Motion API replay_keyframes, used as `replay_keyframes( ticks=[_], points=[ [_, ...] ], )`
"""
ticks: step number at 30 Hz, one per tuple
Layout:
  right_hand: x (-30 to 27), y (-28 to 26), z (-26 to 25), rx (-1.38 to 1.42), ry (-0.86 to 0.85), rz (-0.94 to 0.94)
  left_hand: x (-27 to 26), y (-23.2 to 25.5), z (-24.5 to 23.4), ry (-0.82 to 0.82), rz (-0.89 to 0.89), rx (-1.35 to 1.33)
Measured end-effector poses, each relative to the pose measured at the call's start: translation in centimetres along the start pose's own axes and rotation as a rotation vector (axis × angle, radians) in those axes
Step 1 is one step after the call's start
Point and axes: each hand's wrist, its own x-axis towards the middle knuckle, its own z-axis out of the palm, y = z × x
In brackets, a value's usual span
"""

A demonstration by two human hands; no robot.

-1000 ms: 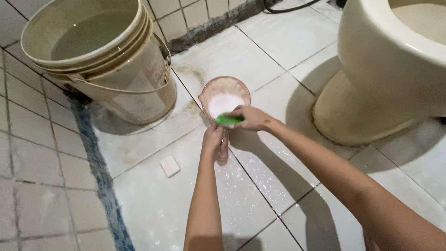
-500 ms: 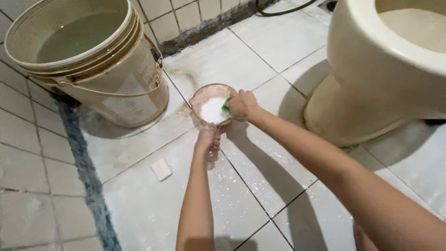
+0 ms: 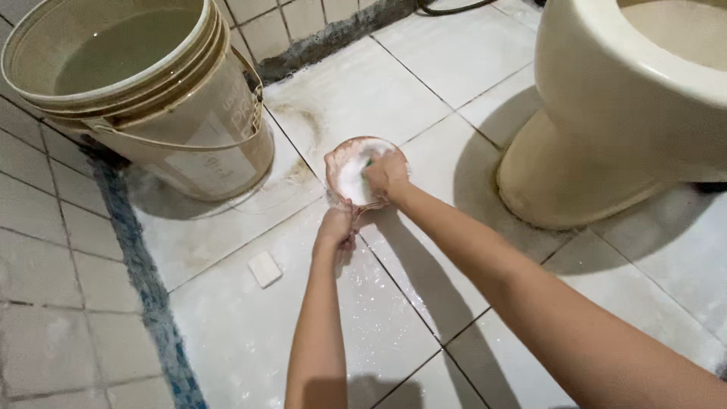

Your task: The person scrubs the bathroom wall tiles and a small basin with a sponge and soapy water, then rinses the sponge in a bucket of water and finally flushes a toilet.

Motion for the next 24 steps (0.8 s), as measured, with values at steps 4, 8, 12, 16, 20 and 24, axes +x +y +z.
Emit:
replay_keyframes(
  ticks=[4, 8, 12, 16, 20, 24],
  points=[
    [1.2, -0.8, 1.2, 0.176, -0.13, 0.023, -1.5, 0.4, 0.0, 0.062, -0.037, -0.051],
    [1.8, -1.0, 1.1, 0.329, -0.106, -0.141, -1.7, 0.5, 0.2, 0.069, -0.099, -0.156],
    [1.3, -2.6, 0.4, 0.285, -0.098, 0.045, -1.3, 0.3, 0.1, 0.088, -0.077, -0.09],
    [3.1, -3.3, -0.5, 0.296, -0.377, 0.007, -0.8, -0.5, 0.3, 0.101, -0.048, -0.124],
    [4.1, -1.7, 1.2, 0.584, -0.411, -0.224, -0.8, 0.0, 0.3, 0.095, -0.059, -0.086],
    [4.5, -0.7, 3.3, 0.399, -0.2, -0.096, -3.1, 2.0, 0.8, 0.122, -0.116, -0.137]
  ],
)
